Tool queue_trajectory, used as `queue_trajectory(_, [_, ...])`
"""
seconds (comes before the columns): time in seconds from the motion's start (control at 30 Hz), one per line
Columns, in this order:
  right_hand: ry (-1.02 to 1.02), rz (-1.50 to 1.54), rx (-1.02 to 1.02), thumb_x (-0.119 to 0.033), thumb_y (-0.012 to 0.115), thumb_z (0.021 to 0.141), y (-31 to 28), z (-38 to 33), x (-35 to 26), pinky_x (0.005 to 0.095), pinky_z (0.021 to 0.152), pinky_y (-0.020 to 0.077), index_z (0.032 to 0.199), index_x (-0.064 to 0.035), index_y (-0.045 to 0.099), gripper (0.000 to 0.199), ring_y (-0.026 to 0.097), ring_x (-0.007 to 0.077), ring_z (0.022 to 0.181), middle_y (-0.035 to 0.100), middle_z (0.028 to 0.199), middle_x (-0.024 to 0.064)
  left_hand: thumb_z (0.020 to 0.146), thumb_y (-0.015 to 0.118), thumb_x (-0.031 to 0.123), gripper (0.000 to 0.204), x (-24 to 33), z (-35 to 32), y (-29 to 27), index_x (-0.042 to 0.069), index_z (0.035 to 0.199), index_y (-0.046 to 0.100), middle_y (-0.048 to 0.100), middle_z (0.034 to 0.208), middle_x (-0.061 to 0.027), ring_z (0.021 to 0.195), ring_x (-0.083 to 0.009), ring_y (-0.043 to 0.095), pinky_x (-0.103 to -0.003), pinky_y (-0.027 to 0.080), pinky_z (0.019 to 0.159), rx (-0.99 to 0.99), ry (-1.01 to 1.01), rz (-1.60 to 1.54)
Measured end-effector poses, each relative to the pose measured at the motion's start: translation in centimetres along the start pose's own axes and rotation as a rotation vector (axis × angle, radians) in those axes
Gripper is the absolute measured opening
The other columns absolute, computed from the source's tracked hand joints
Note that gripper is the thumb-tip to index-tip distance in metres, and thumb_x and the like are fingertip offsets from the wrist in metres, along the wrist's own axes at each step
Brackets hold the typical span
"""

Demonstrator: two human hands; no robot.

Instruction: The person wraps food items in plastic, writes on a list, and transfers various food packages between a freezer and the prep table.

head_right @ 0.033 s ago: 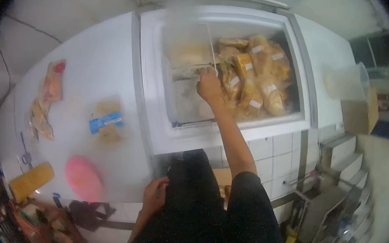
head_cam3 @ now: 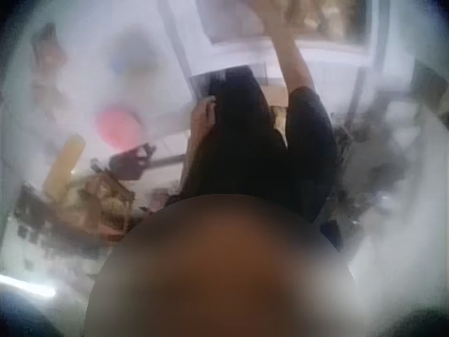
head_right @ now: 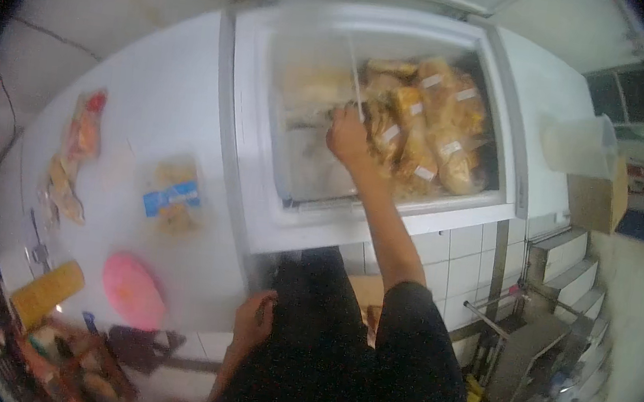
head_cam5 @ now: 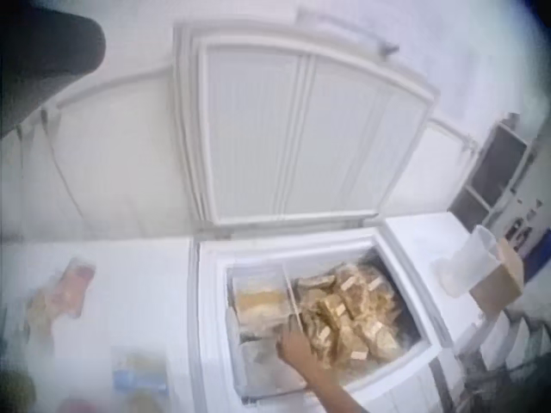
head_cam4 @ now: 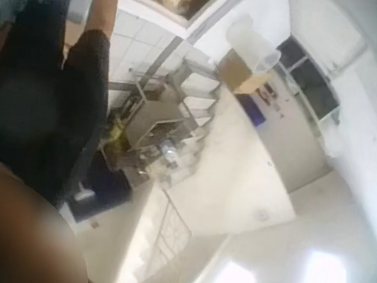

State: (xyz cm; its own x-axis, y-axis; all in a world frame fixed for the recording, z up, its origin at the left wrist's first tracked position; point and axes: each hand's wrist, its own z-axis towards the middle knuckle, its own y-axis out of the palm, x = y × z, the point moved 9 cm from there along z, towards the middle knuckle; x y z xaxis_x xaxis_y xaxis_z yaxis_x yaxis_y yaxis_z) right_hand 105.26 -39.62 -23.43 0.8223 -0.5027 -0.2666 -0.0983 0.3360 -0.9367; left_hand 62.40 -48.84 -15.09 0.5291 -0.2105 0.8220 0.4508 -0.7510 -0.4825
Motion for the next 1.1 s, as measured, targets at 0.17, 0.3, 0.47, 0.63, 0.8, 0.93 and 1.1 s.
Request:
queue_trajectory(0.17, [0.148, 0.201, 0.008, -0.003, 0.067, 0.082, 0.2, -1.4, -1.0, 0.0537, 0.096, 0.0538, 0.120, 0.0045, 0.057, 0.040, 0.062, 0.0464, 0.111, 0.059, 0.121, 0.0272, 0.101, 0.061, 0.007, 0.022, 0.0, 0.6, 1.0, 0.002, 0.122, 0.068, 0.073, 0.115, -0.0195, 0.109, -0.0395, 0.071, -0.044, 0.056, 0.094, 0.123, -0.217, -0.081])
queue_trajectory(0.3, [0.016, 0.012, -0.179, -0.013, 0.066, 0.086, 7.4, -3.5, 2.4, 0.0525, 0.095, 0.0531, 0.124, 0.0032, 0.060, 0.042, 0.062, 0.0447, 0.114, 0.063, 0.125, 0.0268, 0.101, 0.061, 0.007, 0.026, 0.0, 3.6, 4.8, 0.002, 0.126, 0.066, 0.073, 0.116, -0.0193, 0.109, -0.0391, 0.071, -0.044, 0.055, 0.095, 0.082, -0.273, -0.180])
queue_trajectory(0.47, [-0.297, -0.136, -0.557, -0.020, 0.062, 0.092, 12.7, -1.3, 1.1, 0.0507, 0.105, 0.0521, 0.136, 0.0076, 0.056, 0.053, 0.059, 0.0437, 0.128, 0.062, 0.136, 0.0297, 0.102, 0.060, 0.006, 0.028, 1.9, 6.0, 5.3, 0.002, 0.129, 0.065, 0.073, 0.116, -0.0182, 0.103, -0.0327, 0.074, -0.041, 0.057, 0.091, 0.159, -0.229, -0.233])
queue_trajectory(0.63, [-0.222, -0.205, -0.634, -0.042, 0.071, 0.089, 12.2, 0.1, 2.6, 0.0499, 0.103, 0.0523, 0.137, -0.0014, 0.059, 0.063, 0.062, 0.0399, 0.126, 0.066, 0.134, 0.0234, 0.103, 0.061, 0.008, 0.027, 2.4, 6.1, 4.9, 0.002, 0.129, 0.065, 0.075, 0.116, -0.0156, 0.098, -0.0256, 0.074, -0.038, 0.057, 0.087, 0.218, -0.361, -0.280])
queue_trajectory(0.8, [-0.314, -0.003, -0.680, -0.050, 0.083, 0.079, 9.8, 1.9, 1.0, 0.0471, 0.102, 0.0526, 0.131, -0.0023, 0.063, 0.073, 0.063, 0.0406, 0.125, 0.069, 0.125, 0.0248, 0.103, 0.061, 0.008, 0.027, 1.3, 6.8, 5.8, 0.001, 0.129, 0.064, 0.075, 0.115, -0.0145, 0.098, -0.0224, 0.073, -0.034, 0.056, 0.087, 0.249, -0.398, -0.308])
queue_trajectory(0.93, [-0.264, 0.319, -0.936, -0.050, 0.090, 0.074, 12.9, 1.9, 3.4, 0.0453, 0.100, 0.0520, 0.124, -0.0020, 0.063, 0.074, 0.063, 0.0404, 0.122, 0.070, 0.120, 0.0246, 0.105, 0.060, 0.010, 0.028, 1.0, 9.5, 7.3, 0.000, 0.131, 0.063, 0.075, 0.116, -0.0148, 0.102, -0.0222, 0.074, -0.034, 0.057, 0.090, 0.190, -0.378, -0.406])
queue_trajectory(1.1, [-0.316, 0.409, -1.029, -0.051, 0.090, 0.078, 12.5, 1.9, 2.9, 0.0461, 0.106, 0.0496, 0.130, -0.0026, 0.062, 0.076, 0.062, 0.0397, 0.124, 0.068, 0.126, 0.0233, 0.107, 0.058, 0.013, 0.032, -0.1, 11.5, 7.1, 0.001, 0.136, 0.060, 0.074, 0.120, -0.0135, 0.102, -0.0215, 0.075, -0.035, 0.057, 0.092, 0.165, -0.389, -0.495])
